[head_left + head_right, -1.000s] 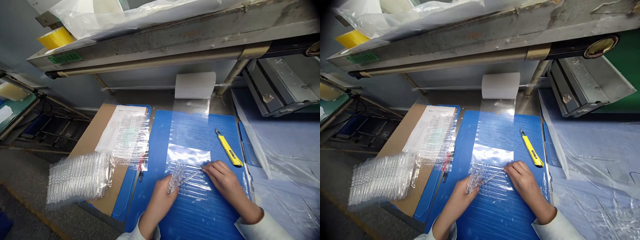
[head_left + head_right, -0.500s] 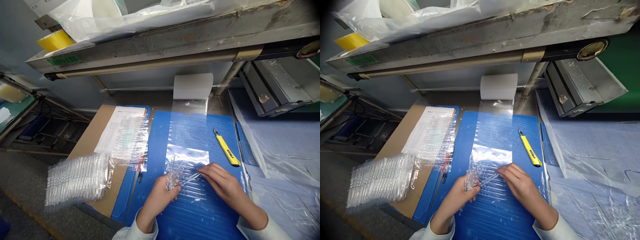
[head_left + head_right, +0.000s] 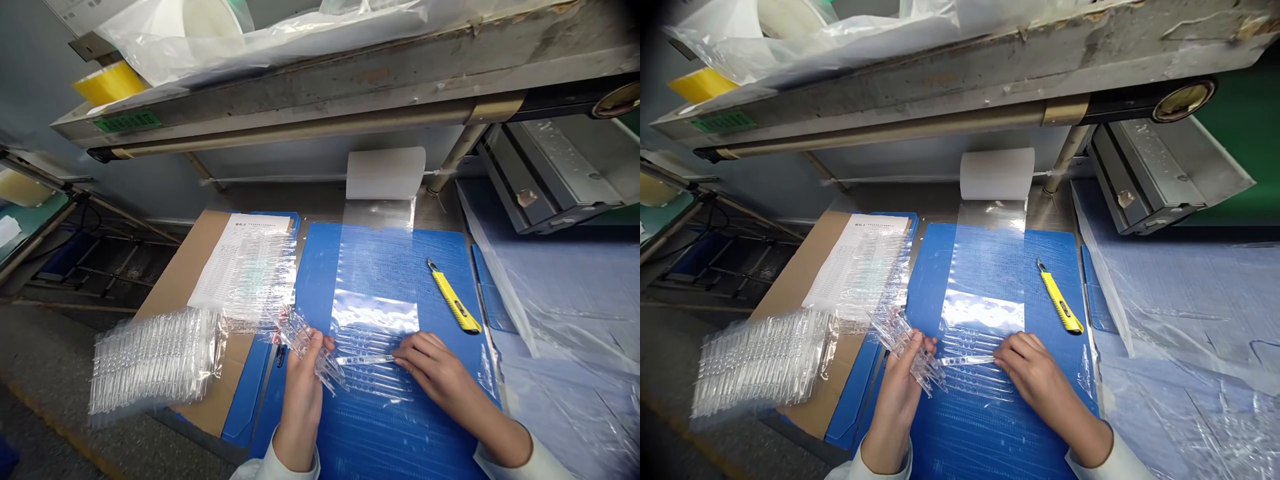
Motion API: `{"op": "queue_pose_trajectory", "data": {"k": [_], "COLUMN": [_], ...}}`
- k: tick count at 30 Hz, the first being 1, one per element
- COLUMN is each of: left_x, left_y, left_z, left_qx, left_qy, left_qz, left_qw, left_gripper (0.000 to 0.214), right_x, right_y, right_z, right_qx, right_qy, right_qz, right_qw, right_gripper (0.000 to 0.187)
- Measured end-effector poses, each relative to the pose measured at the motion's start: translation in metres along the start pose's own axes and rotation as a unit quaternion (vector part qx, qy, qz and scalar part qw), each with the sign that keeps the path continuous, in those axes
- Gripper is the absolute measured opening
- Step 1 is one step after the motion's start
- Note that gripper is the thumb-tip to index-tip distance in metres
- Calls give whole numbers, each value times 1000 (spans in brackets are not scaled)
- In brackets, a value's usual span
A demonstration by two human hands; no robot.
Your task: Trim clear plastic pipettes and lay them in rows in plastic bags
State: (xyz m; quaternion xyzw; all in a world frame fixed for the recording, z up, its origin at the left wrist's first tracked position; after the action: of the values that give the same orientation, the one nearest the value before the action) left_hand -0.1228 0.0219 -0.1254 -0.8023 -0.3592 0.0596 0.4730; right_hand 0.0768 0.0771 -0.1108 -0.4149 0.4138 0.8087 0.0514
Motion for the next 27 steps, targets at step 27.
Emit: {"op": "queue_pose_trajectory", "data": {"k": [27], "left_x": [29], "left_y": [17], "left_z": [-12], "left_qx": [-85], "left_qy": [199], "left_qz": [221], "left_qw": [951], "left_gripper": [30], "right_x": [-13], "right_y": [6], "right_z": [23], "right_qx": [2], "right_qy": [-64], "right_qz": [34], "right_qw": [997], "right_gripper": [21]}}
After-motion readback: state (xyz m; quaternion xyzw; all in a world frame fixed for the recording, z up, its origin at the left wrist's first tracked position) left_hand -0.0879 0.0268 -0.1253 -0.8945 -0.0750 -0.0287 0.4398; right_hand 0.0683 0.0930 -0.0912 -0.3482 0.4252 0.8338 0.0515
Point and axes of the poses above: each hand's wrist, its own z-axis towards the middle knuckle, its own x-axis out of the palm, y = z × x, the point moved 6 cm from there along z, towards the middle knuckle, and after that the axes turned 5 degrees about z, right-handed, at the moved point
